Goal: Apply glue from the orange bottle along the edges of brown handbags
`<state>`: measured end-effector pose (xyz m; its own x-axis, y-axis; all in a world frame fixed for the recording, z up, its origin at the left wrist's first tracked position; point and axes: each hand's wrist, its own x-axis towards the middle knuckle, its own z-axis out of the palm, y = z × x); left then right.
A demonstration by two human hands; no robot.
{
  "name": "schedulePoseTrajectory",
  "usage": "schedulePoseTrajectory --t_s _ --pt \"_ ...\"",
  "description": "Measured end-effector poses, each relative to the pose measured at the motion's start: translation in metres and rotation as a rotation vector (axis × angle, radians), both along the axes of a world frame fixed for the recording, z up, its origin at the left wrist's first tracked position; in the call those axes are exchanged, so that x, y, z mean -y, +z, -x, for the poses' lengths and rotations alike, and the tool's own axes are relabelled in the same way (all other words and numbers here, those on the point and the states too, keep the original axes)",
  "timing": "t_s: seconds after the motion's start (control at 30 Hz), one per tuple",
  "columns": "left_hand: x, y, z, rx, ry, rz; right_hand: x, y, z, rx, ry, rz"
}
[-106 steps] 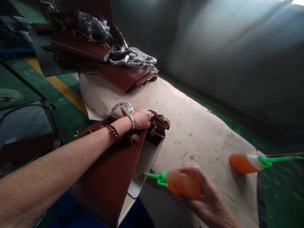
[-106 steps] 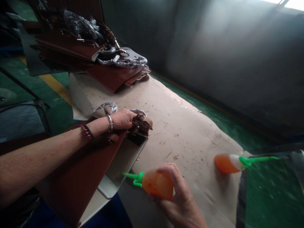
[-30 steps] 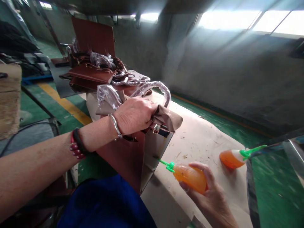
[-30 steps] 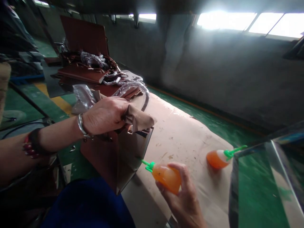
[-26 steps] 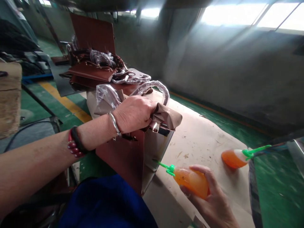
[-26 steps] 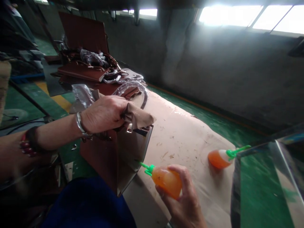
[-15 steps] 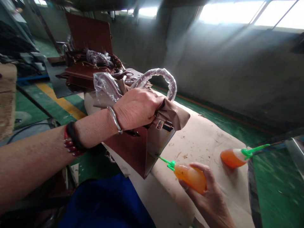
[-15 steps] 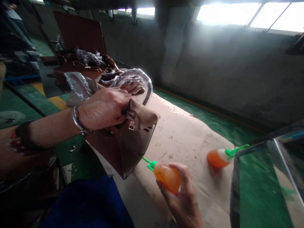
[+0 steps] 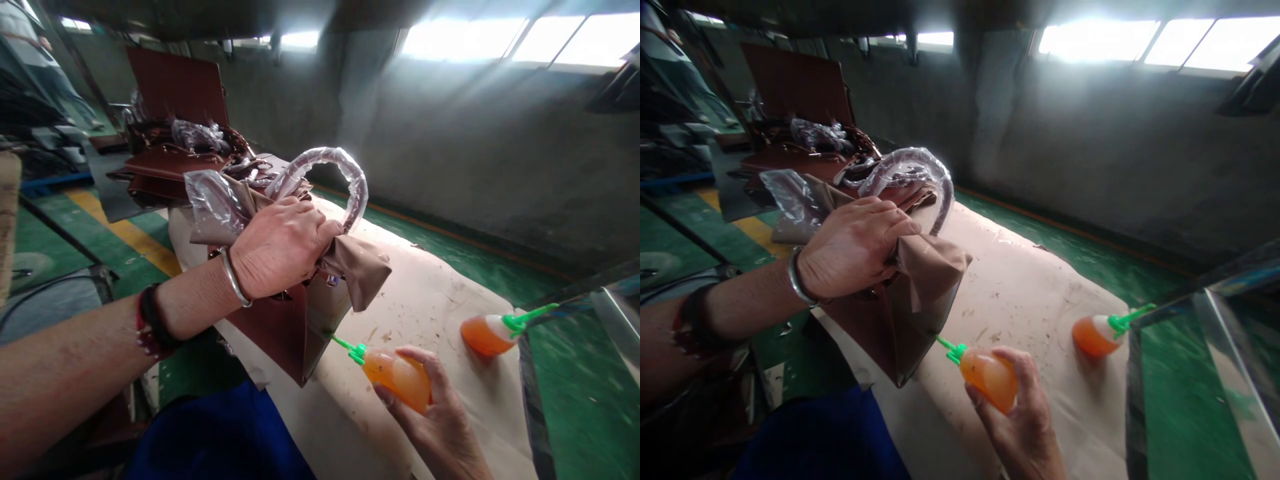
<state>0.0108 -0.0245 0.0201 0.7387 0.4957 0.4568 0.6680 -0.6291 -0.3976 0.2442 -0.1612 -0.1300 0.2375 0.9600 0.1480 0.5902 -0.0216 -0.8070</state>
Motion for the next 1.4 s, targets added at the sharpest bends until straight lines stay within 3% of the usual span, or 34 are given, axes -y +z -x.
schedulePoseTrajectory --t_s 0.2,0.4,0.67,0.83,0.97,1.23,1.4 --pt "-0.003 0.006 -0.004 0.068 -0.091 -0.179 -0.012 -0.003 -0.008 0.026 -0.03 -0.016" --pt "0.005 -0.001 -0.008 0.156 -0.17 -0.34 -0.015 -0.003 -0.009 0.061 -0.079 -0.082" --pt "0.016 -0.004 -0.003 0.146 -0.058 -0.259 -0.013 -0.01 -0.007 0.112 0.002 -0.068" --pt "0.023 -0.007 0.0 0.191 -0.136 -0.33 -0.01 -0.006 -0.003 0.138 0.058 -0.088" --pt "0.029 -0.008 0.004 0.189 -0.115 -0.327 -0.011 0.0 -0.002 0.157 0.019 -0.174" --pt "0.046 -0.013 0.016 0.215 -0.129 -0.243 -0.003 0.004 0.004 0.171 0.119 -0.152" --pt "0.062 -0.019 0.026 0.261 -0.11 -0.202 -0.006 0.008 0.005 0.152 0.073 -0.202"
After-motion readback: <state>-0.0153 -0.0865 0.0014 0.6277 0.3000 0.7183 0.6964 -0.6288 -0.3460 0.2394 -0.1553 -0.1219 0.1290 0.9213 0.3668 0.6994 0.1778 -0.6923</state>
